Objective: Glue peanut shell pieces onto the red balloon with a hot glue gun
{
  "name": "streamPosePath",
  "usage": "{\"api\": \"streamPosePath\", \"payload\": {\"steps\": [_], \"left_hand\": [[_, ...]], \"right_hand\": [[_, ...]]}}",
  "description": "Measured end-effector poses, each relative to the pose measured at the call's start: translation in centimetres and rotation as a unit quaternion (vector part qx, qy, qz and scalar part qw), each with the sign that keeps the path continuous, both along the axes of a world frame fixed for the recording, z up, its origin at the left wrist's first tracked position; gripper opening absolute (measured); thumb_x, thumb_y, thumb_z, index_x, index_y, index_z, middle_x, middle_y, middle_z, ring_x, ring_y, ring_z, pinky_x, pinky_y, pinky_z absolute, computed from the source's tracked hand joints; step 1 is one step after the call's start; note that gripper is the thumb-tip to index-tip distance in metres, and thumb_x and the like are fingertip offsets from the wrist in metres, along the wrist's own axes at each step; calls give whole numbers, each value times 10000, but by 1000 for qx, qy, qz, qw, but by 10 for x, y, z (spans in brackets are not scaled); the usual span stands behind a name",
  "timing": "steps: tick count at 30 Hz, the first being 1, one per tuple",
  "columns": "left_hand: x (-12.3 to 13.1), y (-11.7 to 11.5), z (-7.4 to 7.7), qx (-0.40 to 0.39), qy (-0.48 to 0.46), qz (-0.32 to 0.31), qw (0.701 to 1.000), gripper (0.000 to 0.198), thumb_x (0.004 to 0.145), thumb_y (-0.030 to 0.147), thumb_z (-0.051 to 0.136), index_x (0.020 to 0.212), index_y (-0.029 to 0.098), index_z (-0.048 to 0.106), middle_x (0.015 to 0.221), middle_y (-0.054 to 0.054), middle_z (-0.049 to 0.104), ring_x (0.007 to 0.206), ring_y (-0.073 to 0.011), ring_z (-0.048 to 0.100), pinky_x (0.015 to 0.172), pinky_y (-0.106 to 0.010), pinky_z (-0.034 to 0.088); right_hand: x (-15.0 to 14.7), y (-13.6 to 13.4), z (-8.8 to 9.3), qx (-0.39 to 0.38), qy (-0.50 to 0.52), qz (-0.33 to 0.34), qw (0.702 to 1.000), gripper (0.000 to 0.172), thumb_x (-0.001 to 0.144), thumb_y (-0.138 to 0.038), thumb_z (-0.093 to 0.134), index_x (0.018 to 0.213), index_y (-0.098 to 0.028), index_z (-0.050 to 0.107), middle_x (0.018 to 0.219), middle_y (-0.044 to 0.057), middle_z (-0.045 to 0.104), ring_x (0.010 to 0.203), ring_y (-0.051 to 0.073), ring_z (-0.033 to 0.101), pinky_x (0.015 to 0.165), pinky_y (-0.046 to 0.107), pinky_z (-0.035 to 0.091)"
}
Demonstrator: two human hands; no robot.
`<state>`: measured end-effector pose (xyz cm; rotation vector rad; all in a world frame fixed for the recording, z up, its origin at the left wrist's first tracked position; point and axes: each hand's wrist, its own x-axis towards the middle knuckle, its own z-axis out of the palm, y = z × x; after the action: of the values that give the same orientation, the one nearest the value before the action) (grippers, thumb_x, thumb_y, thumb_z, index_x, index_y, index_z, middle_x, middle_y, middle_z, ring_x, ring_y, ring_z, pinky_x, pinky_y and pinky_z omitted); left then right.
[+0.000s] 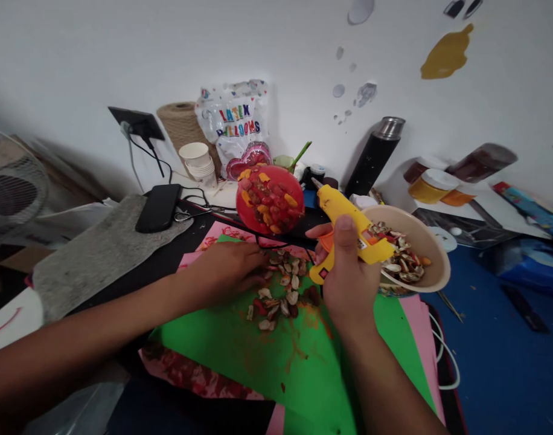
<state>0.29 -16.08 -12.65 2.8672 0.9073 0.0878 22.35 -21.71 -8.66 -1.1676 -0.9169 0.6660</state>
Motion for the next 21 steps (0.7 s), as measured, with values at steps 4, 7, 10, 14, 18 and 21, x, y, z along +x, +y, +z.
{"api": "streamPosePath", "payload": {"steps": [4, 7, 10, 14, 18, 21], "left_hand": [[3, -4, -4, 23, -21, -17, 999, 129, 1102, 316, 731, 1077, 208, 795, 1013, -56, 800, 899, -245, 771, 750, -344, 536], [4, -6, -6, 24, -64, -38, 997, 145, 1126, 270, 680, 1027, 212, 769, 982, -41, 781, 869, -218, 742, 747, -330, 521], [4, -7, -5, 53, -108, -66, 990, 193, 1159, 265, 618, 1018, 204, 734, 963, -43, 777, 864, -218, 726, 768, -342, 527], [5, -8, -1, 73, -137, -102, 983, 264, 1203, 286, 542, 1044, 190, 729, 931, -52, 787, 840, -224, 729, 771, -359, 532], [2, -4, 3, 48, -159, -100, 981, 239, 1188, 279, 581, 1047, 204, 759, 932, -46, 813, 840, -216, 746, 772, -348, 531], [-1, 0, 4, 31, -159, -109, 981, 240, 1181, 315, 625, 1063, 211, 806, 921, -51, 824, 846, -223, 758, 784, -347, 538]], "right_hand": [[-1, 0, 2, 4, -17, 3, 1000, 668, 950, -848, 733, 701, -229, 752, 594, -24, 562, 551, 145, 496, 562, 313, 424], [-2, 0, 2, 1, -12, 0, 1000, 640, 952, -820, 735, 705, -229, 748, 585, -29, 556, 543, 140, 488, 545, 306, 401], [-3, -1, 2, -2, -3, 0, 1000, 607, 960, -783, 739, 712, -230, 753, 563, -39, 524, 528, 136, 466, 515, 297, 357], [-3, -1, 2, 7, -11, 8, 1000, 560, 992, -721, 741, 712, -236, 739, 574, -39, 519, 537, 135, 469, 532, 299, 373], [-3, -1, 2, 7, -17, 13, 1000, 568, 1002, -738, 721, 719, -246, 737, 598, -33, 527, 563, 149, 503, 560, 310, 417], [-2, -1, 2, 12, -17, 11, 1000, 573, 1007, -745, 719, 724, -248, 749, 603, -29, 541, 571, 154, 515, 576, 316, 435]]}}
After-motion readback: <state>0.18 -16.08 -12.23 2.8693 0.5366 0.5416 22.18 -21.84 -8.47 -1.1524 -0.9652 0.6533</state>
